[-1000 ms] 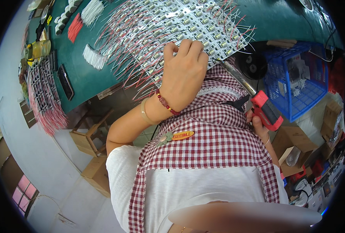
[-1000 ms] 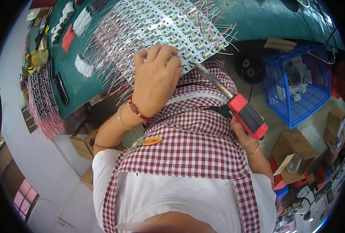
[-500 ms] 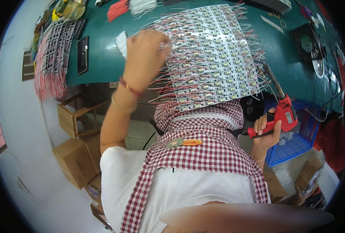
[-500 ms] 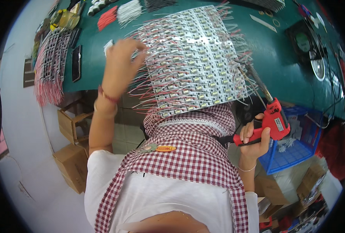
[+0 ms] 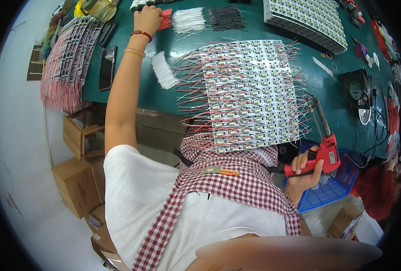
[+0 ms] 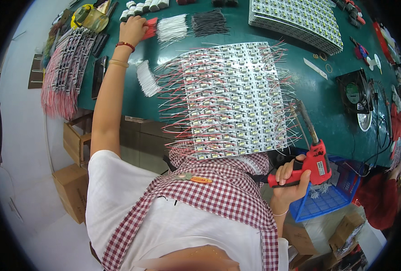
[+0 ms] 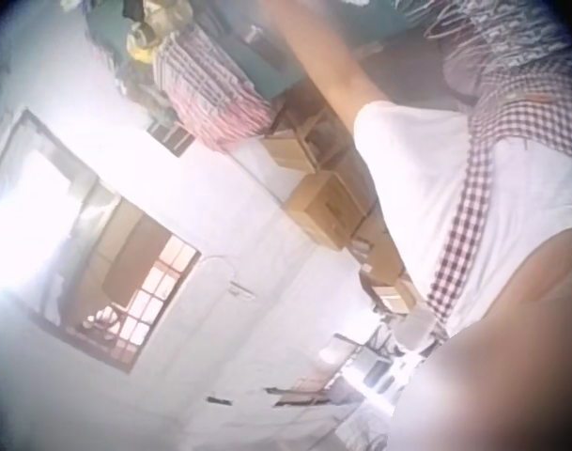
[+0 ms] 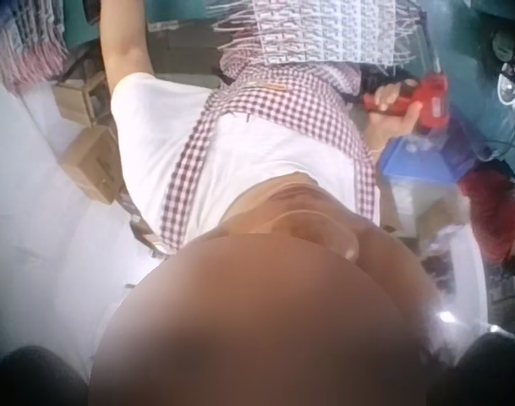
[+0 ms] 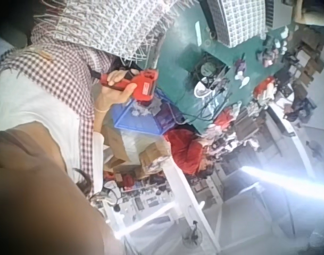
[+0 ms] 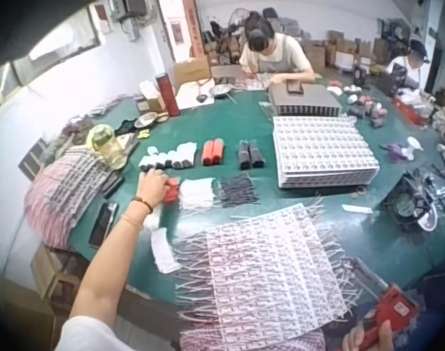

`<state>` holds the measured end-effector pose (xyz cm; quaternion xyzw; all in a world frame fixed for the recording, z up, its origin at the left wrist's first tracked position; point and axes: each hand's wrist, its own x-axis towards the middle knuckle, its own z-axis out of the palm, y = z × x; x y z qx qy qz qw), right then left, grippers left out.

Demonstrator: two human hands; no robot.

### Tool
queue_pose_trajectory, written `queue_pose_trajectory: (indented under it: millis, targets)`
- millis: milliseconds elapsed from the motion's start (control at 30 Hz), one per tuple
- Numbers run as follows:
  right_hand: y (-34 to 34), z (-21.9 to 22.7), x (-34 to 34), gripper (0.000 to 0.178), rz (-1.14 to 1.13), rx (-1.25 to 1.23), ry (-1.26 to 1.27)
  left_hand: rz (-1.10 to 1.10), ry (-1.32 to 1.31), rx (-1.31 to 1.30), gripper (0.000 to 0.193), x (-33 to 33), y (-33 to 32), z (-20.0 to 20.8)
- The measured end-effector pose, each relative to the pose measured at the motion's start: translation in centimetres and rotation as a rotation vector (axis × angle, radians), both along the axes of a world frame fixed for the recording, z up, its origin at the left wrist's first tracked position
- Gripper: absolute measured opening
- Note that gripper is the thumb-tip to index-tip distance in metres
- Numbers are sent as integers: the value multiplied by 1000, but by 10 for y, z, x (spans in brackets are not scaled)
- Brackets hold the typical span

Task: The person solders electrical connections on an array of LED circuit board modules using a soldering iron to connect wires.

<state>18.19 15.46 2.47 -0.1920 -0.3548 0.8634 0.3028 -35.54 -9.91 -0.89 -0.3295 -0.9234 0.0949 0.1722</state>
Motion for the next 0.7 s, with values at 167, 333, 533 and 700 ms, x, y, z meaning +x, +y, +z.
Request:
queue_pose_trajectory:
  millis: [167, 333, 533, 700]
  targets:
    - [3, 10, -10, 44, 8, -7, -10, -93, 83, 39, 10, 2, -9, 2]
    - [6, 24, -16, 44, 23, 31, -14, -164, 147, 196, 11, 2, -18, 4]
    - [3, 36, -14, 43, 7, 54, -18, -245, 73, 555, 16, 13, -15, 17]
    - [4, 40, -12, 43, 27, 36, -12, -166, -167, 744, 18, 22, -13, 18]
